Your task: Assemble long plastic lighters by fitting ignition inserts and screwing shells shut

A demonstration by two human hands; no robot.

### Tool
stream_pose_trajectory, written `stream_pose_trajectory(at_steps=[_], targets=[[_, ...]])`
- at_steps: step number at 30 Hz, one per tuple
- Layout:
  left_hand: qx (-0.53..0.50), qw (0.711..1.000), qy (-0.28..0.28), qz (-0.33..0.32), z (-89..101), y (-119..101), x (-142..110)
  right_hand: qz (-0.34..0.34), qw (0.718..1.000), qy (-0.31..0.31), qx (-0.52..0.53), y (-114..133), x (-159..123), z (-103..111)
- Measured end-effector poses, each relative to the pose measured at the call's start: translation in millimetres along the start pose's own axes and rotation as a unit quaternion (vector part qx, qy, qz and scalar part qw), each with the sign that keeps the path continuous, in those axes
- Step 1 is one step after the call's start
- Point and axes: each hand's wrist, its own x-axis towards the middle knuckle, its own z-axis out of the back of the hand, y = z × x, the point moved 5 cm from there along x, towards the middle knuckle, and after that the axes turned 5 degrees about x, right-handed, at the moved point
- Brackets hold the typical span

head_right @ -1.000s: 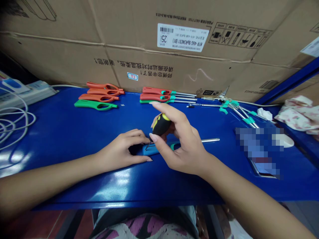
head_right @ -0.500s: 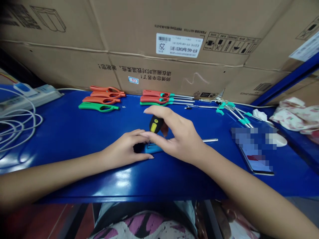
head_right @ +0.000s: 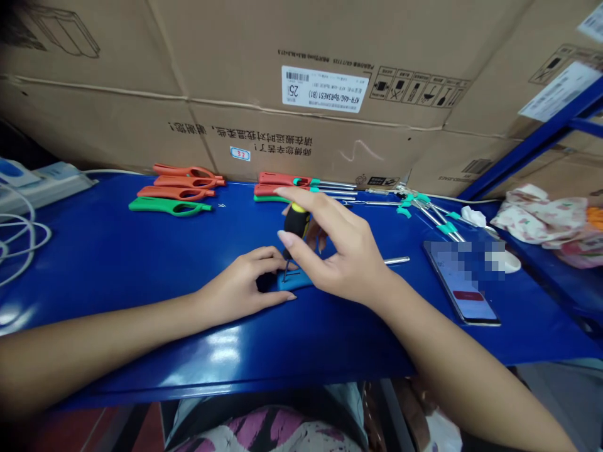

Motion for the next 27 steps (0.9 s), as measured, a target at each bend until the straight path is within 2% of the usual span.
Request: stream_pose_trajectory(at_steps=[2, 4, 7, 9, 11, 14, 16, 19, 21, 24, 25, 27], targets=[[-0.009, 1.000, 0.012, -0.010, 0.1, -1, -1, -0.033, 0.997, 0.025, 0.064, -5, -3, -2], [-0.018, 1.000, 0.015, -0.019, 1.3, -2, -1, -0.027, 0.996, 0.023, 0.079, -8, -5, -2], [-0.024, 0.999, 0.006, -0.025, 3.3, -2, -1, 0.039, 0.998, -0.037, 0.012, -6, -6, 5], [-0.029, 0.999, 0.005, -0.022, 3.8, -2, -1, 0.064, 0.997, -0.046, -0.026, -3, -5, 7], [-0.037, 0.999, 0.012, -0.016, 3.2, -1, -1, 0.040, 0.999, -0.016, -0.019, -5, -4, 6], [-0.043, 0.999, 0.022, -0.012, 2.4, -1, 0, -0.018, 0.998, 0.032, 0.050, -11, -2, 5], [-0.041, 0.999, 0.023, -0.013, 2.2, -1, 0, -0.009, 0.999, 0.009, 0.053, -12, -2, 8], [-0.038, 0.999, 0.023, -0.013, 1.9, -1, 0, 0.041, 0.998, -0.050, -0.023, -11, -2, 15], [-0.040, 0.999, 0.024, -0.015, 1.8, -1, 0, 0.022, 0.999, -0.028, -0.026, -14, -2, 13], [-0.040, 0.999, 0.022, -0.018, 1.9, -1, 1, -0.038, 0.997, 0.030, 0.054, -19, -2, 8], [-0.039, 0.999, 0.020, -0.019, 2.1, -1, 1, -0.037, 0.997, 0.025, 0.066, -19, -1, 8], [-0.037, 0.999, 0.017, -0.021, 2.5, -2, 1, 0.006, 1.000, -0.012, 0.027, -14, -1, 12]])
